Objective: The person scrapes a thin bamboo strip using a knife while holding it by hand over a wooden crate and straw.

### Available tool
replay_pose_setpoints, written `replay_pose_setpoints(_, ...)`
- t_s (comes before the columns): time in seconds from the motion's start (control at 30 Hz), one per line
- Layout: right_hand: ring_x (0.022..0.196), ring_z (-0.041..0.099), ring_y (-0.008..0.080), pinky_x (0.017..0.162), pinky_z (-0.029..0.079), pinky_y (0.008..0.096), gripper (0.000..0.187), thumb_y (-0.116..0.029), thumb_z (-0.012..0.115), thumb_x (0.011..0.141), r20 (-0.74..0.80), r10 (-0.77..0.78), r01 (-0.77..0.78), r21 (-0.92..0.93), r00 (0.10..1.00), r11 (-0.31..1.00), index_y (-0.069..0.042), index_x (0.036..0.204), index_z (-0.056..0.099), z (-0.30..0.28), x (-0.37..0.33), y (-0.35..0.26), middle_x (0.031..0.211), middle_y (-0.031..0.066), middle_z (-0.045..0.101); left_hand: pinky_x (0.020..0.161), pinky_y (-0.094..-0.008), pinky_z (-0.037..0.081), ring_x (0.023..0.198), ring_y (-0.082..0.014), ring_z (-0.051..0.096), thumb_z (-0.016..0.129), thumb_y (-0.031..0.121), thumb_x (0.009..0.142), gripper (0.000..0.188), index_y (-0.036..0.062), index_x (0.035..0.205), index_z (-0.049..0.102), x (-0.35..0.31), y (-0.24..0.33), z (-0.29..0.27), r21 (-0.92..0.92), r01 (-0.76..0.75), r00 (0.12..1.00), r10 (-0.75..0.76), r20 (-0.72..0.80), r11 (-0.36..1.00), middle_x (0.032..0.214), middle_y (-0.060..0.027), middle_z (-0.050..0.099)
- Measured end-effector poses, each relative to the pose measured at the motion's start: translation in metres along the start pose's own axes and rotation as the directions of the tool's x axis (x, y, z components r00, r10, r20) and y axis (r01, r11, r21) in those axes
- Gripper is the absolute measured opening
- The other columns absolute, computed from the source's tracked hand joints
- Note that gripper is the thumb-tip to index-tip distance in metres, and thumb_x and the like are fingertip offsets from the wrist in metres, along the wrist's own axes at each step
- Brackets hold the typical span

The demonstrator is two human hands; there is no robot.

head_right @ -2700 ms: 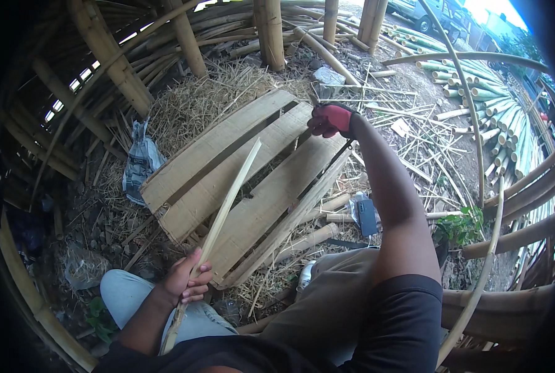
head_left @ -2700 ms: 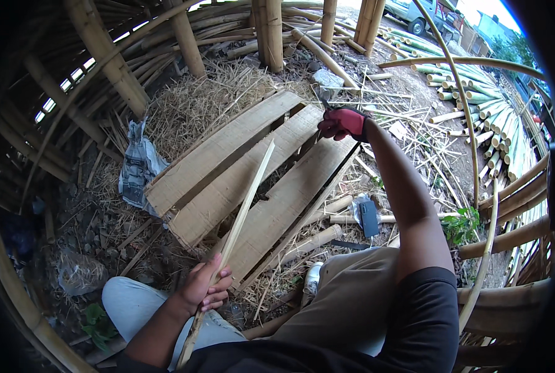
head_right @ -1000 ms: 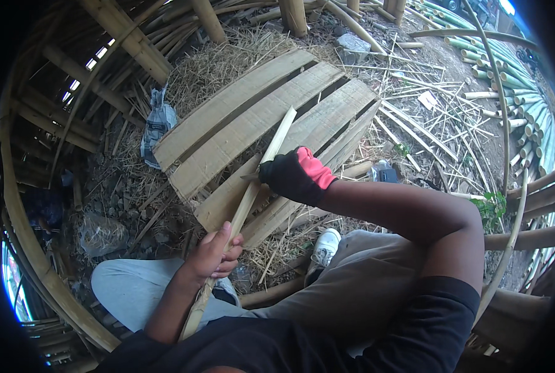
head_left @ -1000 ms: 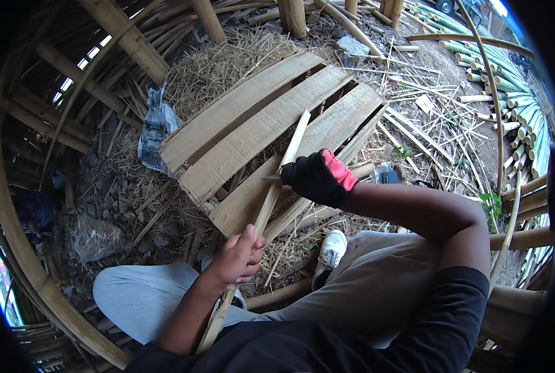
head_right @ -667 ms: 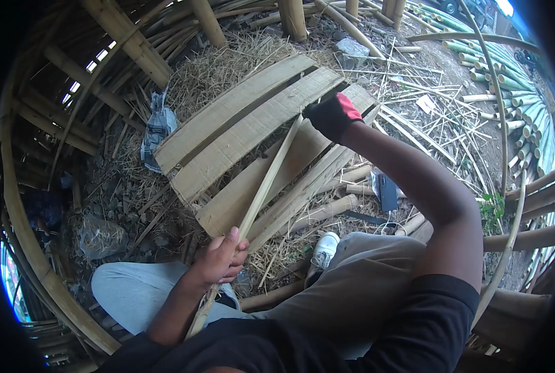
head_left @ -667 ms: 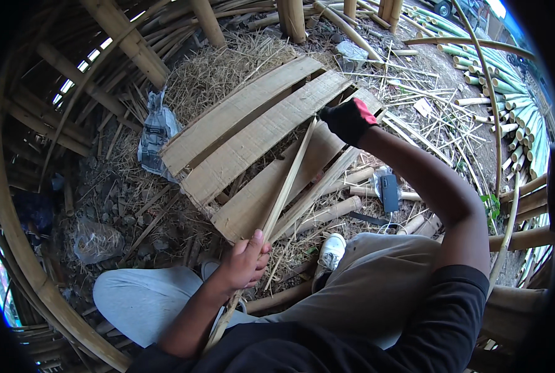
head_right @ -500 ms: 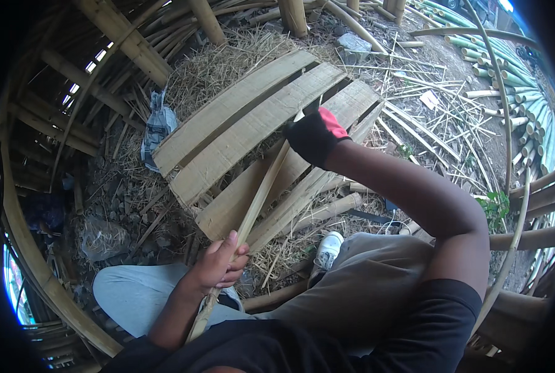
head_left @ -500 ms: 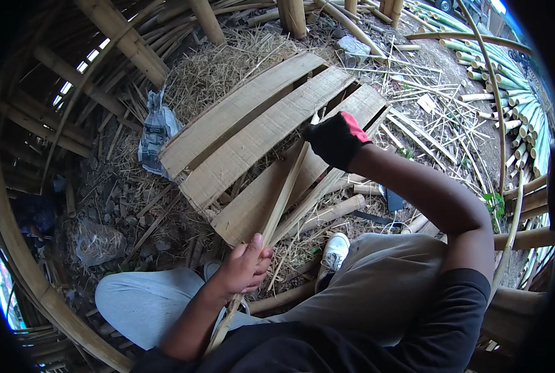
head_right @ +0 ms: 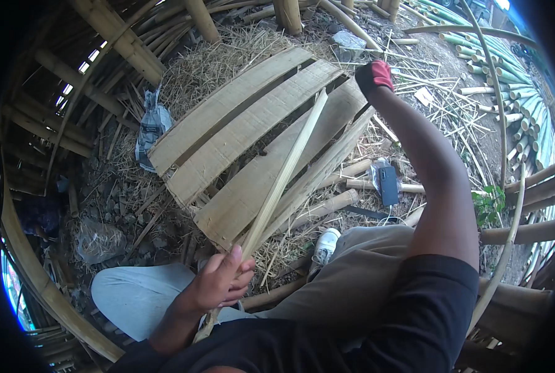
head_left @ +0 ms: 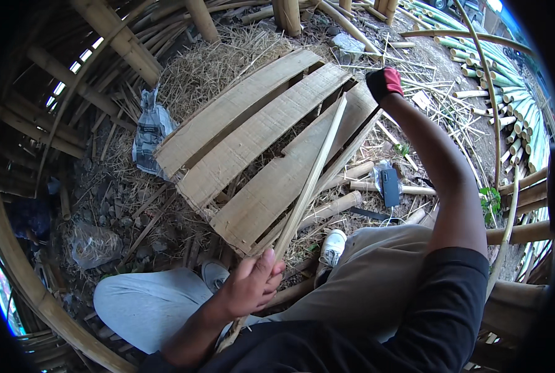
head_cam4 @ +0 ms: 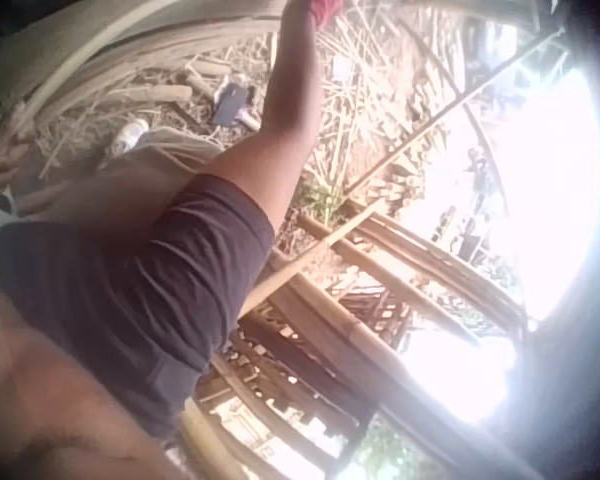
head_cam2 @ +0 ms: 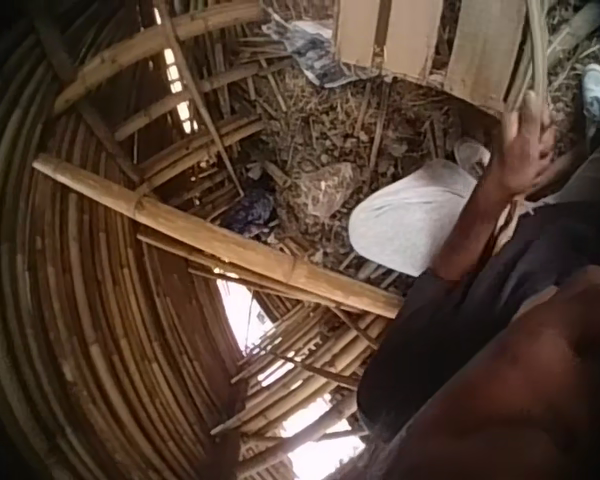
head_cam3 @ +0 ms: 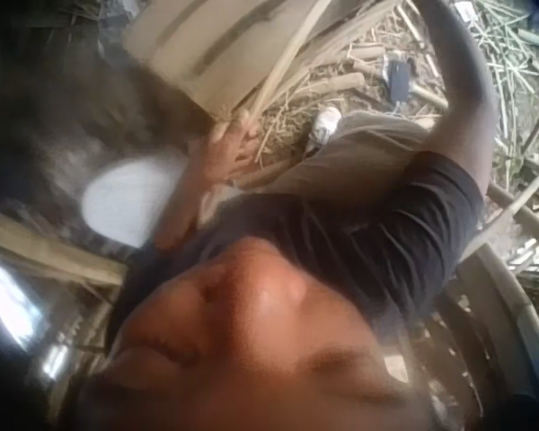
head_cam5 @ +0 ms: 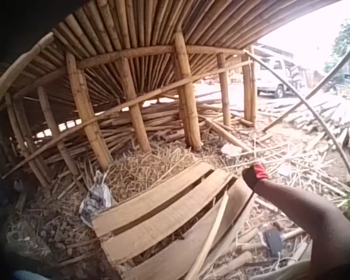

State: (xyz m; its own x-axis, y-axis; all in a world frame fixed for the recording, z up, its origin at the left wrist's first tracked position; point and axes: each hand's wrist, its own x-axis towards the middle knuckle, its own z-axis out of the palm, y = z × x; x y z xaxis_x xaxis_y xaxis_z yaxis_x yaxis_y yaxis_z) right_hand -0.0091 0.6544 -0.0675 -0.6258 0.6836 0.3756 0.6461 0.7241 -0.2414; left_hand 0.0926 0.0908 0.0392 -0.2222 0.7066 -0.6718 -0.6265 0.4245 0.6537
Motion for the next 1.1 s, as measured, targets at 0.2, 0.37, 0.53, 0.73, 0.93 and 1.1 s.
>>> replay_pose_setpoints(0.2, 0.083, 0.071, 0.0347, 0.068, 0.055, 0.0471, 0.03, -0.024, 0.043, 0.099, 0.056, -0.214, 0.22, -0.333, 0.975, 0.917, -0.011, 0.101, 0.069, -0.083, -0.028, -0.024, 0.09, 0.0146, 0.073, 0.034, -0.0181, 0.024, 0.041, -0.0017, 0.027, 0.031, 0.054, 0.106, 0.046, 0.0113, 0.093, 0.041, 0.025, -0.003, -0.017, -0.037, 0.008, 0.999, -0.006, 0.032, 0.999, 0.061, 0.007, 0.032)
replay_pose_setpoints(0.37, 0.079, 0.07, 0.0361, 0.068, 0.054, 0.0471, 0.015, -0.018, 0.056, 0.09, 0.247, -0.521, 0.554, -0.088, 0.817, 0.828, -0.015, 0.098, 0.067, -0.093, -0.098, -0.054, 0.085, 0.0149, 0.07, 0.034, -0.0189, 0.025, 0.041, -0.0019, 0.027, 0.033, 0.053, 0.106, 0.044, 0.0117, 0.094, 0.042, 0.034, -0.021, -0.006, -0.013, 0.081, 0.991, -0.079, 0.104, 0.997, 0.061, 0.0072, 0.032)
replay_pose_setpoints(0.53, 0.064, 0.069, 0.0308, 0.055, 0.054, 0.0416, 0.009, -0.016, 0.057, 0.088, 0.207, -0.677, 0.679, 0.074, 0.706, 0.731, -0.013, 0.09, 0.065, -0.13, -0.192, -0.098, 0.07, 0.0097, 0.067, 0.034, -0.0194, 0.025, 0.041, -0.0022, 0.027, 0.034, 0.052, 0.106, 0.042, 0.0126, 0.094, 0.042, 0.038, -0.017, -0.01, -0.027, 0.074, 0.996, -0.073, 0.056, 0.997, 0.061, 0.0069, 0.034)
replay_pose_setpoints(0.73, 0.058, 0.066, 0.0251, 0.049, 0.049, 0.04, 0.005, -0.013, 0.062, 0.079, 0.282, -0.759, 0.755, 0.149, 0.587, 0.639, -0.012, 0.083, 0.059, -0.136, -0.247, -0.117, 0.062, 0.0064, 0.061, 0.034, -0.0194, 0.023, 0.04, -0.002, 0.026, 0.032, 0.053, 0.106, 0.045, 0.0117, 0.093, 0.042, 0.042, -0.014, -0.011, -0.032, 0.039, 0.999, -0.038, 0.033, 0.999, 0.06, 0.0074, 0.032)
replay_pose_setpoints(0.93, 0.056, 0.059, 0.0246, 0.048, 0.044, 0.0411, 0.012, -0.012, 0.063, 0.075, 0.102, -0.825, 0.826, 0.046, 0.556, 0.562, -0.009, 0.085, 0.056, -0.089, -0.256, -0.1, 0.065, 0.0071, 0.054, 0.035, -0.0196, 0.023, 0.041, -0.0015, 0.026, 0.032, 0.055, 0.106, 0.045, 0.0127, 0.093, 0.043, 0.044, -0.015, -0.007, -0.01, 0.056, 0.998, -0.056, -0.002, 0.998, 0.061, 0.0083, 0.031)
replay_pose_setpoints(1.1, 0.053, 0.055, 0.023, 0.045, 0.041, 0.0384, 0.008, -0.011, 0.06, 0.08, 0.055, -0.814, 0.792, 0.203, 0.578, 0.576, -0.011, 0.083, 0.053, -0.099, -0.262, -0.112, 0.063, 0.0067, 0.05, 0.035, -0.0199, 0.023, 0.041, -0.0012, 0.027, 0.031, 0.054, 0.106, 0.045, 0.0131, 0.093, 0.044, 0.043, -0.016, -0.003, 0.033, 0.07, 0.996, -0.068, -0.057, 0.997, 0.061, 0.009, 0.032)
